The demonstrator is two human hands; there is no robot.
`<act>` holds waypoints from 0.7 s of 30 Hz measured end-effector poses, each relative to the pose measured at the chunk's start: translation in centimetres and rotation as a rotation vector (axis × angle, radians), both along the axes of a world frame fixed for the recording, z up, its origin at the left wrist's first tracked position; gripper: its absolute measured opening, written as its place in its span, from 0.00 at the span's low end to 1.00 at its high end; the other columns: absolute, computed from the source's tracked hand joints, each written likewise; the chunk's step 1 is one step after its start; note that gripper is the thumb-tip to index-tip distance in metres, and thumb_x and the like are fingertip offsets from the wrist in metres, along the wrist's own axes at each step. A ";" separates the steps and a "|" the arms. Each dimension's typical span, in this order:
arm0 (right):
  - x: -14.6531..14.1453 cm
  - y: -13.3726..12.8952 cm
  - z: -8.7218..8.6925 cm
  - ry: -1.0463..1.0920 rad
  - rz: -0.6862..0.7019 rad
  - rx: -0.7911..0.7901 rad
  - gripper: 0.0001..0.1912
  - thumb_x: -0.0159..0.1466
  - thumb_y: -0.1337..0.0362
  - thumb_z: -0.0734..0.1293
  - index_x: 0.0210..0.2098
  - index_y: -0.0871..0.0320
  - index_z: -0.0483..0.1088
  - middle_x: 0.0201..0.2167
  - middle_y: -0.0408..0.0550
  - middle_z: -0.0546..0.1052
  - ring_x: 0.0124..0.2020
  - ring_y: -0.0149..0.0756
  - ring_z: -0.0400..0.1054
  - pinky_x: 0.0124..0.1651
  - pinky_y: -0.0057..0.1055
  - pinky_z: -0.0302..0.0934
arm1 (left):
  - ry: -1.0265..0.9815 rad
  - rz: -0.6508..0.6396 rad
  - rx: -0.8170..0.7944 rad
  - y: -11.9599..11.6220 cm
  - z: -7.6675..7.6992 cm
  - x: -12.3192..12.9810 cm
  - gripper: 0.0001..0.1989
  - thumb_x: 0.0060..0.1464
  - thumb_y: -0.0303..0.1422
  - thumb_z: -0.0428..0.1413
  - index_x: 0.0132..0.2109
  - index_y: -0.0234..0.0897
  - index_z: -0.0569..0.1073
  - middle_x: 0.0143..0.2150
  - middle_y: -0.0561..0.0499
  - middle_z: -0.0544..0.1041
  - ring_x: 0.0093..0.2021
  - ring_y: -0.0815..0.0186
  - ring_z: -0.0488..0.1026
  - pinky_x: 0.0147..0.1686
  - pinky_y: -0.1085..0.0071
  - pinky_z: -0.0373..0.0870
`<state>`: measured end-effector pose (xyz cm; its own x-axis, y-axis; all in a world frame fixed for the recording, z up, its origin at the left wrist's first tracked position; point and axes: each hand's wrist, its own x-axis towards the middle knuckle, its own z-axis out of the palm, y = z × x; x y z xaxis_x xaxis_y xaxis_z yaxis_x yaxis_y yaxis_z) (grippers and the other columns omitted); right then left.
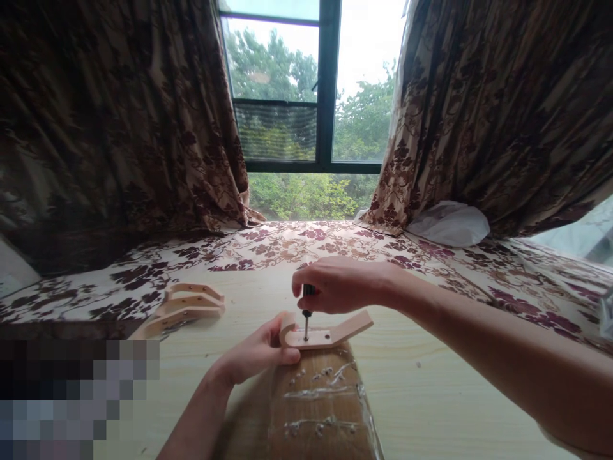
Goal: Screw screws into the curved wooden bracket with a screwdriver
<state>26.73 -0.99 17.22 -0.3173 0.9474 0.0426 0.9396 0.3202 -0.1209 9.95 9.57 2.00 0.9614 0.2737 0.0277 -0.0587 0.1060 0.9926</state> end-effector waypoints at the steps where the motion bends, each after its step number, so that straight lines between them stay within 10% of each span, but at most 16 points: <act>1: 0.0 0.0 0.1 0.000 0.009 -0.002 0.09 0.60 0.64 0.63 0.39 0.57 0.72 0.25 0.42 0.73 0.23 0.26 0.59 0.26 0.24 0.48 | -0.001 -0.001 0.000 0.0 0.0 0.0 0.22 0.41 0.36 0.67 0.38 0.36 0.64 0.33 0.57 0.67 0.33 0.72 0.64 0.33 0.76 0.58; 21: -0.2 0.3 -0.2 -0.034 0.049 0.059 0.09 0.62 0.67 0.59 0.27 0.58 0.67 0.24 0.40 0.71 0.23 0.24 0.56 0.26 0.24 0.46 | -0.006 -0.001 -0.002 -0.1 0.1 0.0 0.23 0.40 0.37 0.68 0.37 0.37 0.63 0.32 0.58 0.67 0.33 0.72 0.63 0.32 0.76 0.57</act>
